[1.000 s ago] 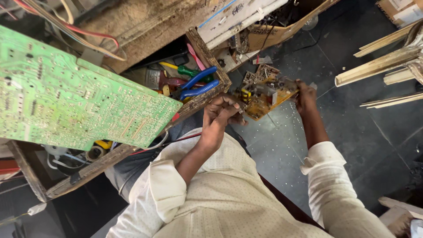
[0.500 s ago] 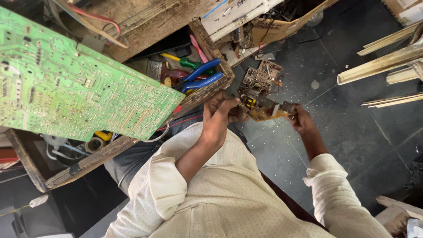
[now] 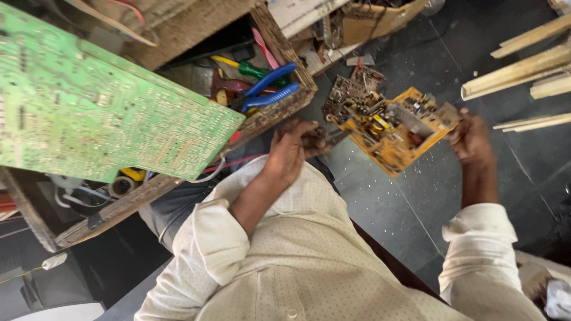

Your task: The person uses a soldering iron to work on a green circuit board, then switches to a smaller brown board to remove components with pliers. The person handles wires and small parts on a cluttered workbench.

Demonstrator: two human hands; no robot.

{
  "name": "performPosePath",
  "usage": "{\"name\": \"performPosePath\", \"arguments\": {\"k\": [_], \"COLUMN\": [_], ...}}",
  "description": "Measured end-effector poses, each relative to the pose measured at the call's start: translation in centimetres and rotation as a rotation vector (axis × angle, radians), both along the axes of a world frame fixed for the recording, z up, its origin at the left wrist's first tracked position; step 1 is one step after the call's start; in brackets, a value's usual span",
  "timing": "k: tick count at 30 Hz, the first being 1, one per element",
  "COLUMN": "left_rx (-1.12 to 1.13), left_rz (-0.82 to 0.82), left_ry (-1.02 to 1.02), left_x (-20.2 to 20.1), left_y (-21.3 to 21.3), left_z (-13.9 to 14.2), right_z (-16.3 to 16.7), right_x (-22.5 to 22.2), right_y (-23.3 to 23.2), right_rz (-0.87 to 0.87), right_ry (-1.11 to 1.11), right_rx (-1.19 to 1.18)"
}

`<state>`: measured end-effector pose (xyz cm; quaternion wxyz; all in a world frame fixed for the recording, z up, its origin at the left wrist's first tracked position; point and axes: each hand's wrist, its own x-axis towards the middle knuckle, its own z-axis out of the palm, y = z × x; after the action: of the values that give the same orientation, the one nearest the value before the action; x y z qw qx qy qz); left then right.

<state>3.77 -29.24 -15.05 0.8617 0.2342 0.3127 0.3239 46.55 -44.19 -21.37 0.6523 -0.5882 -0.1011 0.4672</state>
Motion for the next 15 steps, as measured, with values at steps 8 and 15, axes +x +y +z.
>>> {"name": "performPosePath", "arguments": {"k": [8, 15], "left_rx": [0.405, 0.492], "left_rz": [-0.563, -0.691], "left_ry": [0.497, 0.401], "left_x": [-1.4, -2.1], "left_y": [-0.4, -1.0], "left_z": [-0.3, 0.3], "right_z": [1.2, 7.4], "right_x": [4.6, 0.0], "right_y": [-3.4, -1.5], "right_rz": [0.017, 0.052], "right_ry": [-0.039, -0.297], "right_rx": [0.228, 0.287]}}
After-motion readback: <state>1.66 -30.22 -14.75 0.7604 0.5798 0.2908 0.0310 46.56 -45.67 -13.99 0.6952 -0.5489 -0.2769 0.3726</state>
